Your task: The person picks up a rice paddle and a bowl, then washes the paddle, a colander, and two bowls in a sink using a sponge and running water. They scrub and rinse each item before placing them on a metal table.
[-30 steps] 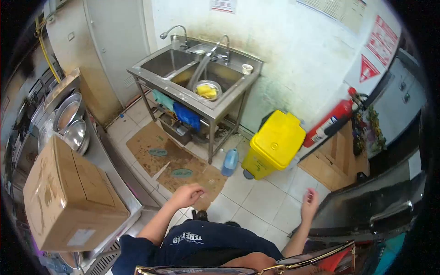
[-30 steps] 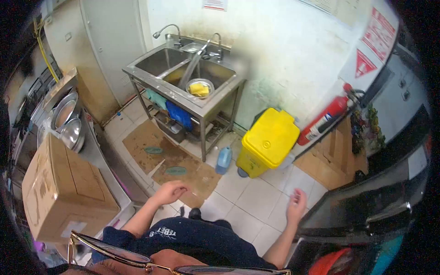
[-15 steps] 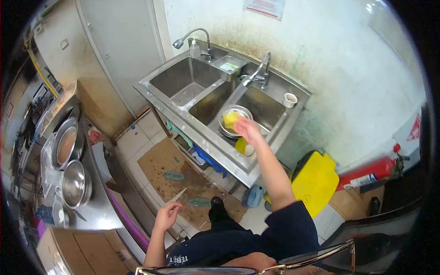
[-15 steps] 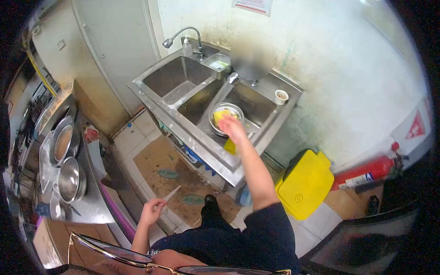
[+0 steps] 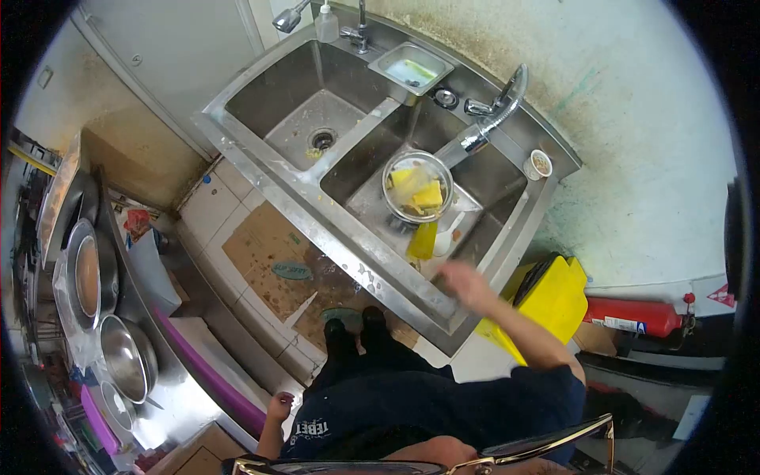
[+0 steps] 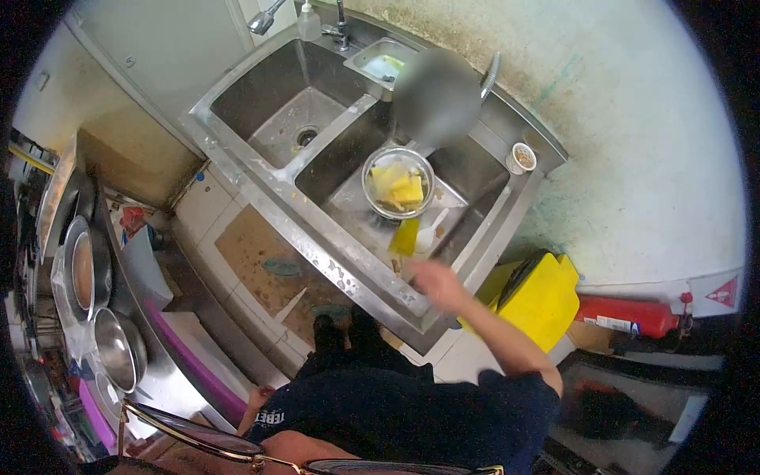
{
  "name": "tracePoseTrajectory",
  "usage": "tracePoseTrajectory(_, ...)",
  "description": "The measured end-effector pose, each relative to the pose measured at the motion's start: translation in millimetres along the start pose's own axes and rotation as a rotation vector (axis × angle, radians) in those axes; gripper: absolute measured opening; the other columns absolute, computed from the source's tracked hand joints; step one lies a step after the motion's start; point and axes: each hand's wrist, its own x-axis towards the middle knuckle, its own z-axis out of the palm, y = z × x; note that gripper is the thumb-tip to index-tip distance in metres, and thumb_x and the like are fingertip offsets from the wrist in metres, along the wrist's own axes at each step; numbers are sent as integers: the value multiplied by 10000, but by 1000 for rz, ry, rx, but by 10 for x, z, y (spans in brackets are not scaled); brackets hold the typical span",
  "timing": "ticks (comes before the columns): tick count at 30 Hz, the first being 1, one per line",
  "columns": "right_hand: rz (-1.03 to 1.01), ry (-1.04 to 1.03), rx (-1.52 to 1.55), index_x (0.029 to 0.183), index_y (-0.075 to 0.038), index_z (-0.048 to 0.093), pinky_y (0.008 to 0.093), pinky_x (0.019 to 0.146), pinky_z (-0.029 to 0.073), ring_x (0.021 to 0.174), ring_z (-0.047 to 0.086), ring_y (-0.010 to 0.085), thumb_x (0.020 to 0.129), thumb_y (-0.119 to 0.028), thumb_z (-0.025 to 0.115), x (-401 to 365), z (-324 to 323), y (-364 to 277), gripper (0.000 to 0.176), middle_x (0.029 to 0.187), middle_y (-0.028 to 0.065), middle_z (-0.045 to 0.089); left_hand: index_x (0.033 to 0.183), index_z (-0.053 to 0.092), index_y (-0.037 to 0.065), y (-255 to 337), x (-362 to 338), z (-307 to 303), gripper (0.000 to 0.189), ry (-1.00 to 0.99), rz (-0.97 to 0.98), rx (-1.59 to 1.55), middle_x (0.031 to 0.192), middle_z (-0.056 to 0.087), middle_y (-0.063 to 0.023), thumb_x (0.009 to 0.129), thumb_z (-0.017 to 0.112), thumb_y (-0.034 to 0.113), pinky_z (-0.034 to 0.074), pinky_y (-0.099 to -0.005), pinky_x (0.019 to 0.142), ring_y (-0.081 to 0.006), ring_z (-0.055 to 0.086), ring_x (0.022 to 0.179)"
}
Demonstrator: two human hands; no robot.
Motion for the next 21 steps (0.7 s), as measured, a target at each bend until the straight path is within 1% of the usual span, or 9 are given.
tracePoseTrajectory(2,-339,-364,-292,1312,-75,362,430,1029,271,1245,348,313,809,-311,561,-326,160,-257,591,1337,214,354,848,636,37,40,43,-90,125,-80,-97,92,723,637,-94,774,548,85,492,-306,632,-184,623,662)
tracePoseTrajectory(3,-337,-373,-283,1312,-75,362,430,1029,271,1245,348,313,809,-311,561,-268,236,-326,591,1337,214,354,860,635,21,-1,143,-101,135,-29,-103,174,741,641,-97,778,546,80,493,-303,649,-173,620,679)
tracePoseTrajectory(7,-425,-153,-224,1371,-104,250,454,1051,228,1285,267,326,794,-384,565,593,667,-607,715,1423,159,207,890,631,22,694,388,-269,132,77,-88,140,780,650,-83,804,543,72,489,-285,673,-148,619,705)
tracePoseTrajectory(11,-550,-27,-438,1339,-107,328,452,1024,265,1250,331,305,788,-237,578,1792,738,-702,619,1406,140,271,890,621,13,921,656,-334,131,22,-1,77,777,649,-82,844,544,109,483,-273,677,-145,620,725)
tracePoseTrajectory(15,201,252,65,1180,-29,500,414,909,420,1010,554,283,803,-118,553,2440,476,259,391,1148,166,542,920,605,8,1426,777,-562,141,52,173,45,770,632,-75,868,534,118,462,-246,674,-114,589,727)
tracePoseTrajectory(17,233,472,1223,1072,22,557,341,786,487,909,602,231,806,-89,587,2194,141,226,290,972,168,602,927,601,8,1826,954,-681,129,93,312,-73,789,624,-69,866,536,101,456,-242,680,-110,580,743)
tracePoseTrajectory(18,233,480,1219,1072,22,557,341,786,487,909,602,231,806,-89,587,2134,85,123,290,972,168,602,934,597,8,2043,1053,-688,119,131,439,-204,807,615,-63,864,537,84,450,-237,687,-105,570,759)
tracePoseTrajectory(20,260,432,1104,913,49,605,274,596,478,742,606,176,794,-96,616,2022,-10,-40,188,802,119,623,947,587,0,2613,1327,-641,114,188,532,-202,853,597,-56,853,541,44,445,-236,705,-112,557,773)
tracePoseTrajectory(21,300,389,834,802,48,621,294,541,455,663,607,166,788,-194,656,2016,-44,-83,244,720,84,627,949,586,-4,3023,1415,-578,116,156,629,-236,862,596,-60,849,542,36,446,-237,705,-114,556,768)
